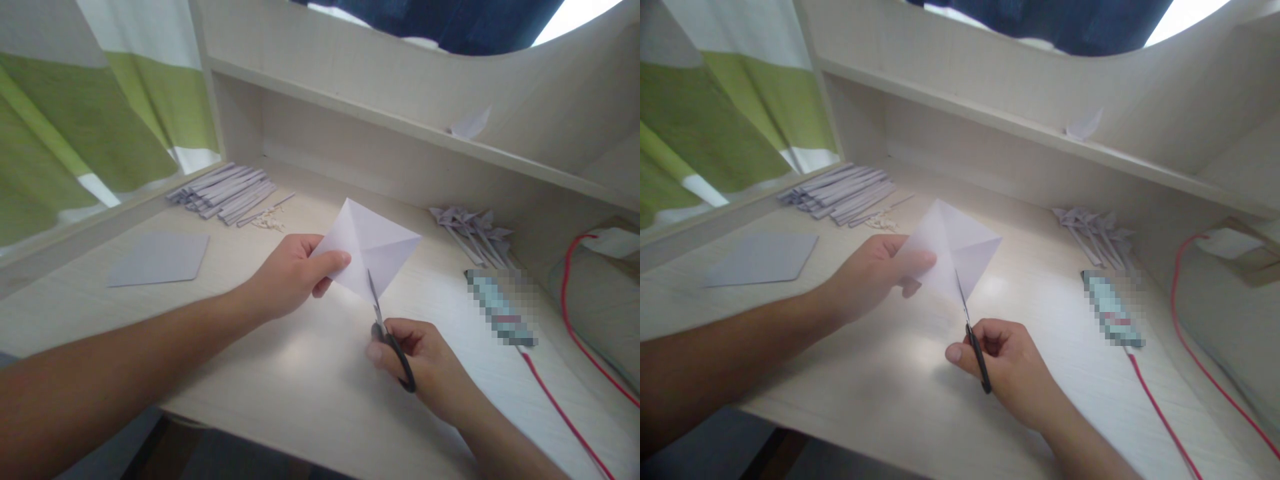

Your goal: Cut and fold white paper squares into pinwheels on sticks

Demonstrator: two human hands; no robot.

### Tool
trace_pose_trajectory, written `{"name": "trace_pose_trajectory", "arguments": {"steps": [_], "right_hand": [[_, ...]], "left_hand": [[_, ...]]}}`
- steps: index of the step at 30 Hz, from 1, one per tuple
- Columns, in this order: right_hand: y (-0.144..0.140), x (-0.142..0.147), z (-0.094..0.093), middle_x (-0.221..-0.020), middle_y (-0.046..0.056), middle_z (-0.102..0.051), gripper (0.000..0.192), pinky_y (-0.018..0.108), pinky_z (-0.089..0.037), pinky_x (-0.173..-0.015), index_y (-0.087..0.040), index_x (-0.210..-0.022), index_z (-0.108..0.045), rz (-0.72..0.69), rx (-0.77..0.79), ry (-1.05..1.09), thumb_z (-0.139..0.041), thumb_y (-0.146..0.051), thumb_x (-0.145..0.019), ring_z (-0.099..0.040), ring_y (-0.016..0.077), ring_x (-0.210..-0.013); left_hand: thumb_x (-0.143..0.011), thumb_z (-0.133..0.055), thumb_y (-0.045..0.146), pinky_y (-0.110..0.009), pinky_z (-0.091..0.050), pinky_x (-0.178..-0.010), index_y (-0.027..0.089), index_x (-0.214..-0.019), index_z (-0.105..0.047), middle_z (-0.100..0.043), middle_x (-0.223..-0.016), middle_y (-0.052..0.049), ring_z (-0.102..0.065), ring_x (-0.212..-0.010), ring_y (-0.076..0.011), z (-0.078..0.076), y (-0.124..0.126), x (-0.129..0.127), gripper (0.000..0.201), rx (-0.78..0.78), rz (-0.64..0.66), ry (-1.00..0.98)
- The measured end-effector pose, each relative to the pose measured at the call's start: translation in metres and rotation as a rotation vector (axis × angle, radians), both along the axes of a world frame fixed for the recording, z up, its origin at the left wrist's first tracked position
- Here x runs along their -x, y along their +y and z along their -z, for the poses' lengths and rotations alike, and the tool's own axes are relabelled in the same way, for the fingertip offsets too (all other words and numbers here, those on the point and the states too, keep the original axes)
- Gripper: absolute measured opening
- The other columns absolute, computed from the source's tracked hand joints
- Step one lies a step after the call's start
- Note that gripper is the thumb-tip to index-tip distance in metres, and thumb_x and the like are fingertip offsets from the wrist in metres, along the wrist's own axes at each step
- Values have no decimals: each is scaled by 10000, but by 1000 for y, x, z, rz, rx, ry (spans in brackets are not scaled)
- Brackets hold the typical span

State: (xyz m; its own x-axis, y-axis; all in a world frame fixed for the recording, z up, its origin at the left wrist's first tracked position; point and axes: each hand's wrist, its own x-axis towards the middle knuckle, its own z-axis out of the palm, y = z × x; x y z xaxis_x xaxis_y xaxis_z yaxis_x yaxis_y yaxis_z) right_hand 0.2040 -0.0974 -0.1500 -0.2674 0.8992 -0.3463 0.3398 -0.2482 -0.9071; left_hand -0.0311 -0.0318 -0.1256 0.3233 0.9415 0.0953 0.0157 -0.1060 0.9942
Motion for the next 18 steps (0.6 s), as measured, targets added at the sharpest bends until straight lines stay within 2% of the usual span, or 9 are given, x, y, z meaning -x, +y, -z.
{"name": "trace_pose_trajectory", "arguments": {"steps": [6,18], "right_hand": [[-1,1,-1,-604,-51,-438,423,260,-244,-531,-172,-664,-604,-5,-15,22,-888,-480,-721,-323,98,-571],[1,3,-5,-561,-56,-402,470,279,-240,-525,-195,-609,-570,9,-29,-50,-861,-550,-710,-308,106,-548]], "left_hand": [[-876,-647,392,-265,-292,-515,186,-573,-533,-529,-523,26,-427,-499,-96,-1,-2,0,384,11,27,32],[-868,-664,409,-252,-308,-510,186,-593,-542,-534,-527,22,-440,-498,-100,1,0,-1,374,20,29,10]]}}
